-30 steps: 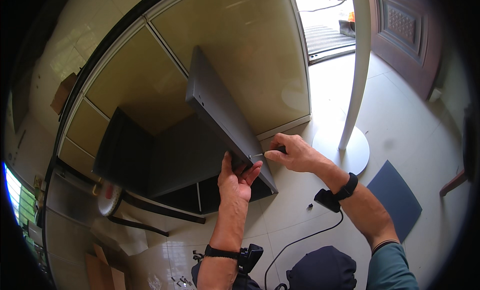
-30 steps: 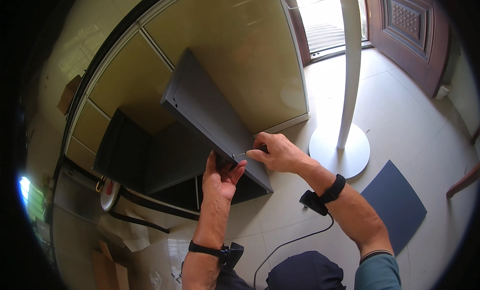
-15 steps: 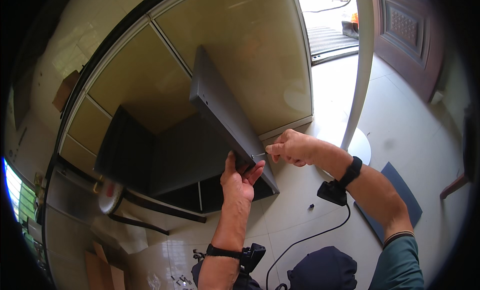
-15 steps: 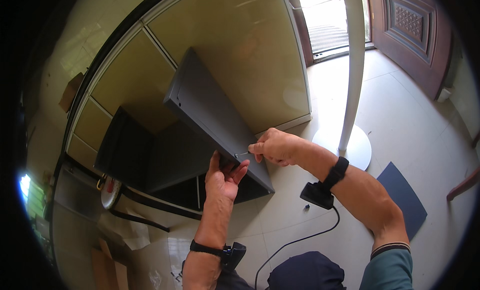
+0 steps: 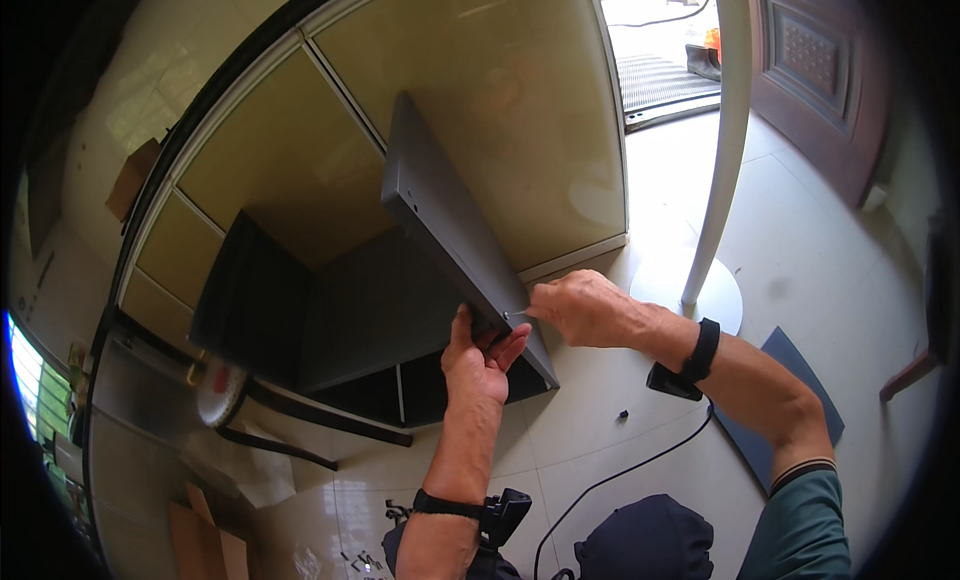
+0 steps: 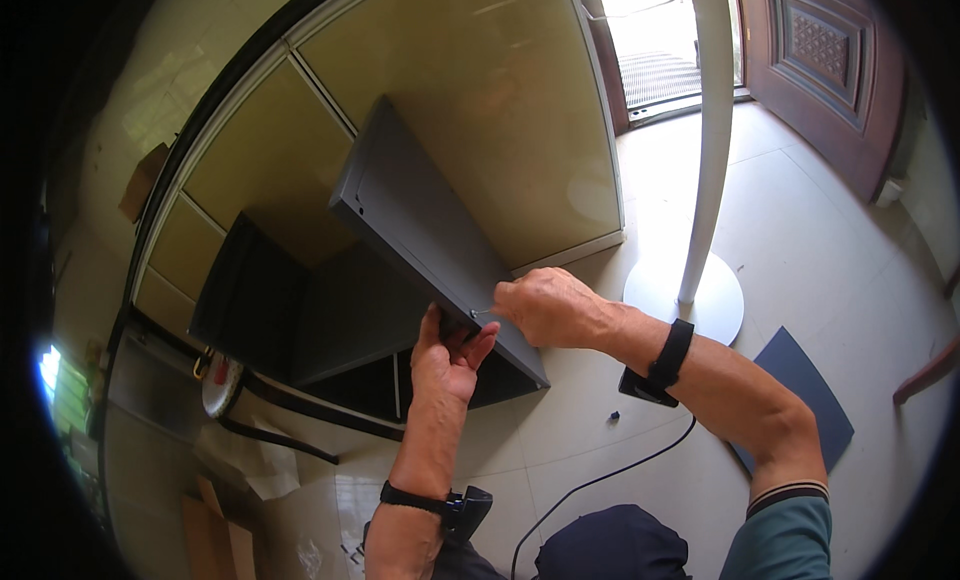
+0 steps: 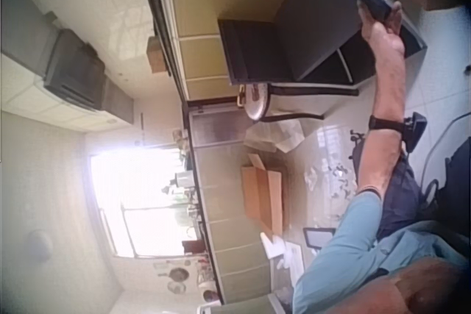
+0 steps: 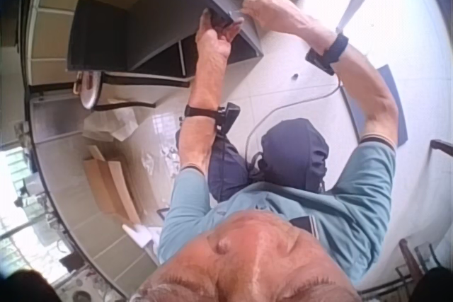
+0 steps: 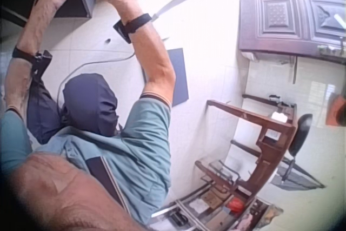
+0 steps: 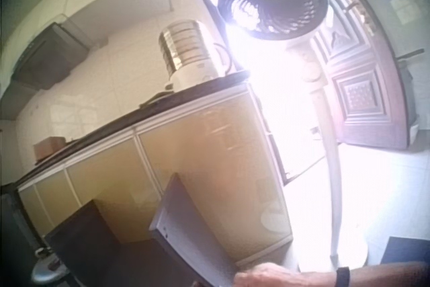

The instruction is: The person assembles a small shelf unit by hand and using a screwdriver, attaching panels with screws and connectors.

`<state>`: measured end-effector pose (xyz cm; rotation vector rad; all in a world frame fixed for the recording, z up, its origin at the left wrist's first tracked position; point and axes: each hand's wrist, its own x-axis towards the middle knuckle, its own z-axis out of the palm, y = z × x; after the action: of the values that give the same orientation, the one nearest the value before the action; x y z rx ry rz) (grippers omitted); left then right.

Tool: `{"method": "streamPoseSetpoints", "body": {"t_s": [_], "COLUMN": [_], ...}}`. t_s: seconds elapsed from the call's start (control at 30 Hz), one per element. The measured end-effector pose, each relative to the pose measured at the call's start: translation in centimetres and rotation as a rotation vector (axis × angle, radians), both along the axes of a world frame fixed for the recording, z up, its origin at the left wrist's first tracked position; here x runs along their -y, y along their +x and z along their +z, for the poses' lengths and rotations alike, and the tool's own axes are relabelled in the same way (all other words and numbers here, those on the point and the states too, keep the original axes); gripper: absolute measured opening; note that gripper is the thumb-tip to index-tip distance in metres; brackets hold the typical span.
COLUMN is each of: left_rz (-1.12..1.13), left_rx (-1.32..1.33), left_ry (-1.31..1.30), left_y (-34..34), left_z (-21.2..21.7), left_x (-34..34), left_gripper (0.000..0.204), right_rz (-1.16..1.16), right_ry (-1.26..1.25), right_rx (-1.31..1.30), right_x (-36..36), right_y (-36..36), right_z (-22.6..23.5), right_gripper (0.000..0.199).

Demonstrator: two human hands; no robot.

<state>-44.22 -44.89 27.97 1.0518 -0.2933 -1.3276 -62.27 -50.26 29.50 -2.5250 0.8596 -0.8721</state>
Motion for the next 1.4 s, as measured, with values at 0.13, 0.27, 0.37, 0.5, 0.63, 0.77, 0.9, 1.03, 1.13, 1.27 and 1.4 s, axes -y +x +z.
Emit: {"method": "streamPoseSetpoints", "body": {"t_s": [0.13, 0.27, 0.37, 0.5, 0.63, 0.77, 0.9, 1.03, 1.13, 1.27, 1.4], "left_rz": [-0.01, 0.022, -0.005, -0.037, -0.023, -0.008, -0.012, -0.044, -0.037, -0.035, 0.016], "left_rx": [-0.018, -0.002, -0.026, -0.03, -0.007, -0.015, -0.035, -0.049, -0.048, -0.036, -0.032], "left_ry": [0.024, 0.016, 0.03, -0.002, 0.01, -0.009, 0.005, 0.016, 0.012, 0.025, -0.007], "left_y": [-0.2, -0.1, 0.5, 0.3, -0.1, 0.1, 0.0, 0.6, 0.6, 0.4, -0.3], "left_z": [0.1, 0.5, -0.1, 0.1, 0.1, 0.0, 0.5, -0.2, -0.1, -0.1, 0.0], "left_x": [-0.1, -0.2, 0.2, 0.1, 0.1, -0.2, -0.2, 0.1, -0.1, 0.3, 0.1], "left_gripper": [0.034, 0.038, 0.033, 0.041, 0.041, 0.032, 0.033, 0.034, 0.035, 0.034, 0.041], "right_rz": [-0.134, -0.195, 0.044, 0.112, 0.143, 0.107, 0.057, -0.044, -0.009, 0.006, -0.144], "right_ry": [0.888, 1.109, 0.274, -0.296, -0.09, 1.508, 1.015, -0.19, -0.379, -0.34, 0.086], "right_rx": [0.185, 0.081, 0.155, -0.154, 0.099, 0.368, 0.173, -0.063, -0.201, -0.18, 0.052], "right_x": [1.7, 0.6, -0.4, 0.8, 1.4, 2.3, 2.1, 0.9, 0.1, 0.0, 0.1], "right_y": [0.3, 0.8, 0.6, 0.4, 0.8, 0.8, 1.0, 1.3, 1.2, 1.0, 2.3], "right_z": [0.5, 2.7, 1.1, -0.1, -0.3, 0.7, 1.2, 1.7, 0.8, 0.2, -0.8], "right_gripper": [0.025, 0.027, 0.022, 0.02, 0.014, 0.016, 0.017, 0.013, 0.009, 0.008, 0.01]}}
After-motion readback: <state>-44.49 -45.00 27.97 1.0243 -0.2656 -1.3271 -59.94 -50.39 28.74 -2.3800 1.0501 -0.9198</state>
